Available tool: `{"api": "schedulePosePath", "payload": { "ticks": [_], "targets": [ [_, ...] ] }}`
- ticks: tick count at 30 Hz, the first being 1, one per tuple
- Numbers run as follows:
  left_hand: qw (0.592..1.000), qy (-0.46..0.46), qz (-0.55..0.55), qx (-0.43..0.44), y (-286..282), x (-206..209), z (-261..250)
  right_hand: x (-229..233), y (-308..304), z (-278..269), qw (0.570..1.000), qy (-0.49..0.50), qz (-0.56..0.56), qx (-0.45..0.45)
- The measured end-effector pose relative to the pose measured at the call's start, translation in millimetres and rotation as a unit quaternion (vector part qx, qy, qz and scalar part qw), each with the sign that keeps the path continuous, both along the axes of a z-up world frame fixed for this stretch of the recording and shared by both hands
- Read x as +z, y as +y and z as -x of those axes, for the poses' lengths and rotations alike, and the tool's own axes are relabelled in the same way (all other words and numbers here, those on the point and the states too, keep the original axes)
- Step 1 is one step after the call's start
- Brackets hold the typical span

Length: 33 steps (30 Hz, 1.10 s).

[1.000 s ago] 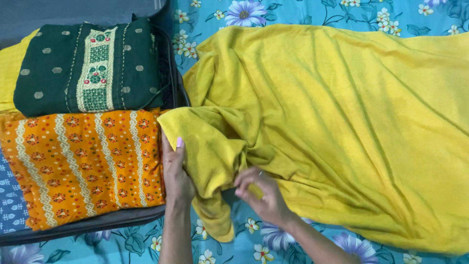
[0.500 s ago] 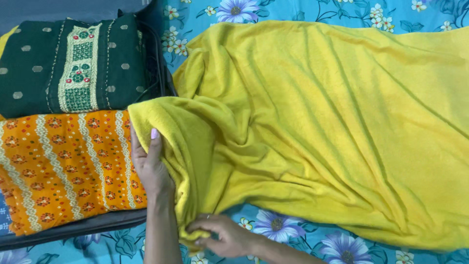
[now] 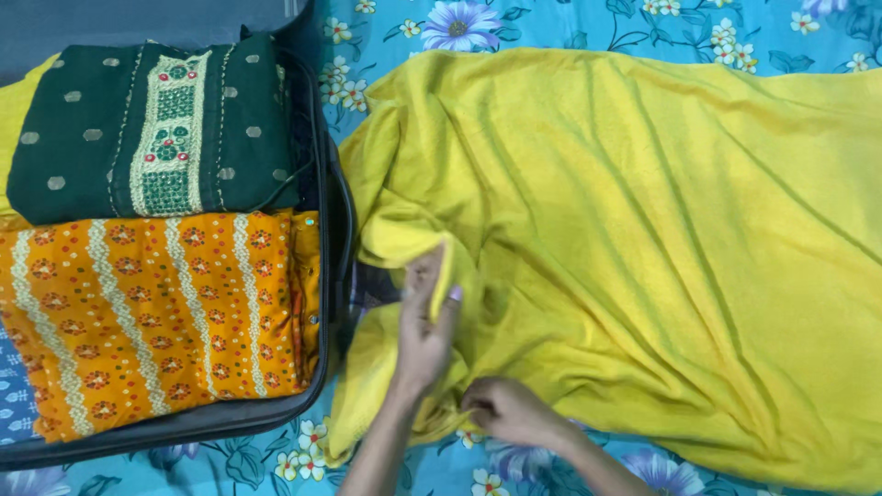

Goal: The person folds a dark green garment with gold polka dots and places it into an open suitcase. They then unfold a yellow towel, fold it neatly, and place it on top of the other clothes in the suitcase before closing the suitcase.

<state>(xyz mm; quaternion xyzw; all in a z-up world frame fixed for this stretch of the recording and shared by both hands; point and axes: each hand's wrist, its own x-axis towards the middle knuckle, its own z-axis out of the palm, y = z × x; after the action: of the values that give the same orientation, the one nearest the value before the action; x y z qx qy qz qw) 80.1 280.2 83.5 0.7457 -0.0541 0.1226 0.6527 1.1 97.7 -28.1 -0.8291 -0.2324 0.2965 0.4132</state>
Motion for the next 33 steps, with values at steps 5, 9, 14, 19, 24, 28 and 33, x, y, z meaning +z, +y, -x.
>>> {"api": "schedulePosePath", "payload": {
  "ticks": [5, 9, 14, 19, 24, 28, 33],
  "targets": [
    [0.986, 0.107, -0.026, -0.122, -41.9, -29.3, 23.1, 16.1, -49.0, -87.0, 0.885, -0.002, -0.225, -0.408],
    [0.967, 0.136, -0.144, -0.160, -63.3, -67.2, 24.9, 78.5, 0.8, -152.5, 0.914, -0.254, -0.150, -0.279],
    [0.977, 0.064, -0.118, -0.164, -57.2, -73.0, 28.0, 82.0, 82.6, -180.4, 0.886, -0.440, 0.088, -0.119],
    [0.968, 0.234, 0.015, 0.093, -20.6, -58.0, 5.9, 27.4, 40.7, -233.7, 0.886, -0.124, -0.202, -0.399],
    [0.965, 0.038, -0.070, 0.250, 15.9, -106.5, -88.6, -4.7, -23.2, -267.6, 0.826, -0.014, -0.256, -0.501],
    [0.962, 0.157, 0.178, 0.133, 5.2, -119.9, -132.5, -25.4, -35.1, -272.2, 0.820, -0.032, -0.220, -0.528],
    [0.959, 0.179, 0.151, 0.158, -3.7, -109.9, -128.8, -50.9, -71.8, -289.0, 0.770, -0.041, -0.233, -0.593]
  ]
}}
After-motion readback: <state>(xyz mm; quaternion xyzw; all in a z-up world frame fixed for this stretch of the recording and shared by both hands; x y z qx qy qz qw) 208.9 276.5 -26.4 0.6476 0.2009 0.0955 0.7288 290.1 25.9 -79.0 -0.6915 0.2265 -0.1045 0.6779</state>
